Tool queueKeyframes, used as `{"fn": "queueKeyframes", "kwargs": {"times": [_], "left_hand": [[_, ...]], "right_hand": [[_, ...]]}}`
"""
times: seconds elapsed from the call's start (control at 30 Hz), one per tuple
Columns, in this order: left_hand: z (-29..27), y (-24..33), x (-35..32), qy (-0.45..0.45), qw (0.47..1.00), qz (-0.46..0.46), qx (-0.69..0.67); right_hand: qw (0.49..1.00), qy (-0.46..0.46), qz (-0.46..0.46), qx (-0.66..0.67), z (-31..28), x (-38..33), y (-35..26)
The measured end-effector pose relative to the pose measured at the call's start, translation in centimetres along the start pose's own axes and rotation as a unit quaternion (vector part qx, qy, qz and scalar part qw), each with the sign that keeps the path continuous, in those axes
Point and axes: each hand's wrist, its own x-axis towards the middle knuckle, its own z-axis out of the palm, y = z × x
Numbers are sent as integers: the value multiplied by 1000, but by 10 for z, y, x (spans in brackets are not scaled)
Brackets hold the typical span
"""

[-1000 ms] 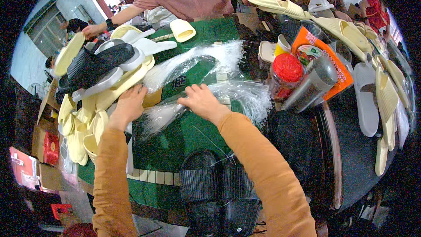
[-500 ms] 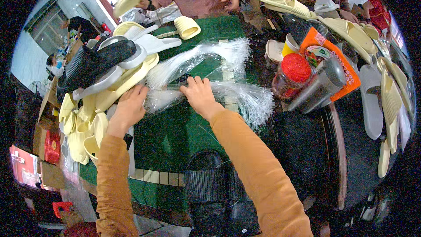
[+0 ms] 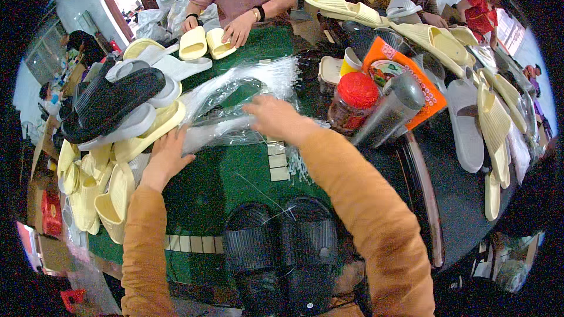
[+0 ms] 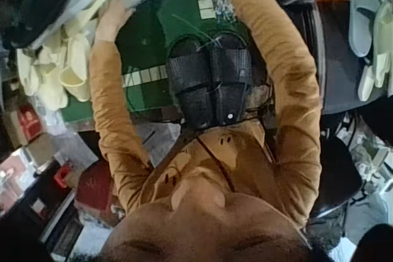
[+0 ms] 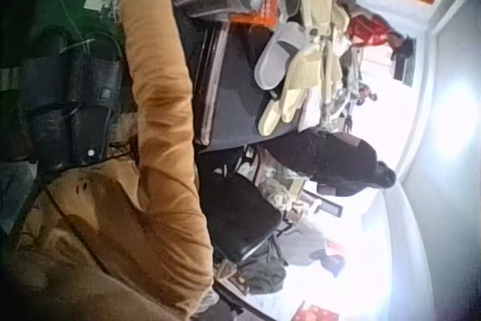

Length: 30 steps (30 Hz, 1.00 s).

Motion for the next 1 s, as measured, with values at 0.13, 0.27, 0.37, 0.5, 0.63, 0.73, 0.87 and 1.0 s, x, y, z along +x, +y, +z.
{"fn": "queueKeyframes", "kwargs": {"times": [0.13, 0.27, 0.37, 0.5, 0.63, 0.73, 0.87, 1.0], "left_hand": [[15, 10, 13, 28, 994, 80, -65], [31, 28, 32, 28, 993, 99, -52], [40, 34, 45, 7, 994, 80, -79], [45, 43, 58, 1, 990, 63, -129], [49, 41, 60, 18, 986, 83, -143], [60, 37, 58, 60, 986, 67, -142], [56, 44, 60, 61, 983, 66, -162], [58, 43, 64, 67, 974, 85, -201]], "right_hand": [[984, 81, 153, 43, -53, -12, 7], [954, -156, 233, -109, -89, -33, -6], [931, -247, 213, -162, -87, -51, -11], [952, -206, 185, -132, -55, -83, 2], [973, -142, 148, -108, -36, -110, 10], [978, -124, 150, -81, -37, -105, 1], [987, -57, 139, -53, -25, -109, 17], [994, -20, 107, 10, -26, -103, 17]]}}
